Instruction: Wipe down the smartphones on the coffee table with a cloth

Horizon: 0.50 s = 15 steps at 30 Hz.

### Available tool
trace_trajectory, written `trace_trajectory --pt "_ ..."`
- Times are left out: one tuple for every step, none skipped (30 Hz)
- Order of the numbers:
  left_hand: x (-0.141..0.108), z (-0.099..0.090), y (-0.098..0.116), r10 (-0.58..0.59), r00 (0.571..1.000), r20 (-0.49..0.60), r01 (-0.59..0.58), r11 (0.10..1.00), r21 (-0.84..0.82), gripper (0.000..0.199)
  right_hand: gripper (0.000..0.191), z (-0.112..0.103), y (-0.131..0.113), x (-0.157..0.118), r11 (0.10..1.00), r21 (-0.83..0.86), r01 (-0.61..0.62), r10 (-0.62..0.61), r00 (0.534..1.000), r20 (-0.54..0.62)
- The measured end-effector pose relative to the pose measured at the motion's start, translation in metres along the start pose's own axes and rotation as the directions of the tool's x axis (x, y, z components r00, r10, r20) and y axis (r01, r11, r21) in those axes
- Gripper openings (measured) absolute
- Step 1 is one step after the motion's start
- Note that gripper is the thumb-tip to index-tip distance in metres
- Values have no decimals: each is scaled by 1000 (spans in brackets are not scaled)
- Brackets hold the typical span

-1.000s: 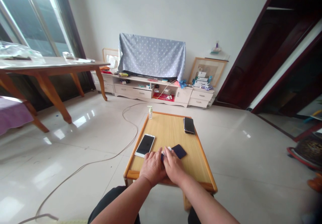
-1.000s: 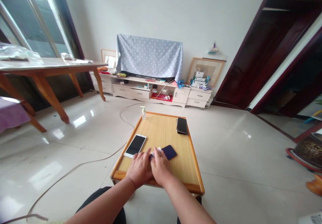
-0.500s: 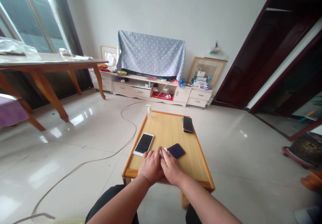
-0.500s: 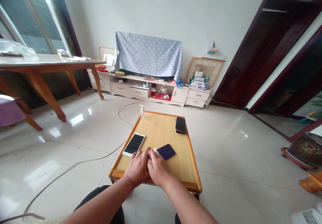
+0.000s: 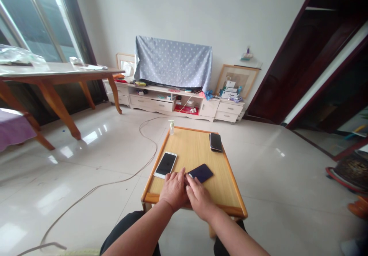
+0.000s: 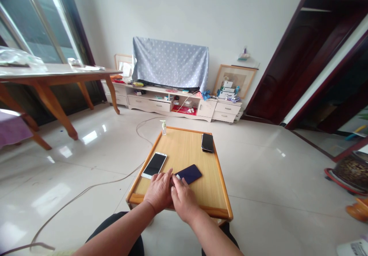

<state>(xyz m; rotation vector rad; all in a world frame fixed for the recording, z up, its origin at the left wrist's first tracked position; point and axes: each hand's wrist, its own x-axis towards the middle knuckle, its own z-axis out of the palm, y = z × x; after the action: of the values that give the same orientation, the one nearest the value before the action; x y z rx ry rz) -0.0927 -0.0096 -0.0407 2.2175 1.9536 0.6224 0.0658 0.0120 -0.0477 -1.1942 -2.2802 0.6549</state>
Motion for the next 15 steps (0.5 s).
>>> trace_trajectory --pt "0 0 0 -11 1000 -6 11 1000 0 78 51 -4 7 0 999 -12 -50 50 998 -25" --pt "0 -1 1 -18 1000 -10 18 1000 2 79 49 -10 17 2 993 -29 -114 112 991 -67" --pt "0 -2 1 -19 1000 -12 19 1000 4 80 49 -16 26 5 983 -46 -177 170 977 -125" --pt "1 -2 2 -17 1000 -12 17 1000 4 82 50 -21 33 7 970 -59 -235 221 957 -187" --pt "1 -3 3 -15 1000 -12 15 1000 3 82 51 -24 38 9 960 -63 -274 253 938 -236" --pt "1 -4 3 -15 1000 -11 15 1000 2 82 52 -25 38 9 956 -61 -288 264 928 -262" --pt "1 -4 3 -17 1000 -11 17 1000 2 81 53 -24 34 7 960 -51 -276 254 932 -260" --pt "1 -4 3 -20 1000 -12 20 1000 3 79 53 -20 27 3 970 -35 -240 225 946 -233" --pt "1 -4 4 -21 1000 -12 21 1000 4 77 53 -16 17 -3 982 -13 -186 180 966 -187" --pt "0 -4 4 -21 1000 -9 21 1000 6 74 53 -11 7 -9 992 14 -128 129 983 -132" --pt "0 -4 4 -19 1000 -5 19 1000 7 72 52 -6 -2 -15 996 40 -84 87 993 -84" --pt "0 -4 4 -19 1000 -1 19 1000 8 70 51 -3 -8 -19 997 57 -50 53 997 -52" --pt "0 -5 4 -21 1000 0 21 1000 8 69 50 -2 -10 -23 997 69 -41 44 998 -40" --pt "0 -6 5 -21 1000 0 21 1000 8 69 48 -3 -9 -24 995 76 -57 61 997 -52" --pt "0 -7 6 -23 1000 -3 23 1000 8 69 48 -6 -3 -23 991 93 -93 101 992 -80"
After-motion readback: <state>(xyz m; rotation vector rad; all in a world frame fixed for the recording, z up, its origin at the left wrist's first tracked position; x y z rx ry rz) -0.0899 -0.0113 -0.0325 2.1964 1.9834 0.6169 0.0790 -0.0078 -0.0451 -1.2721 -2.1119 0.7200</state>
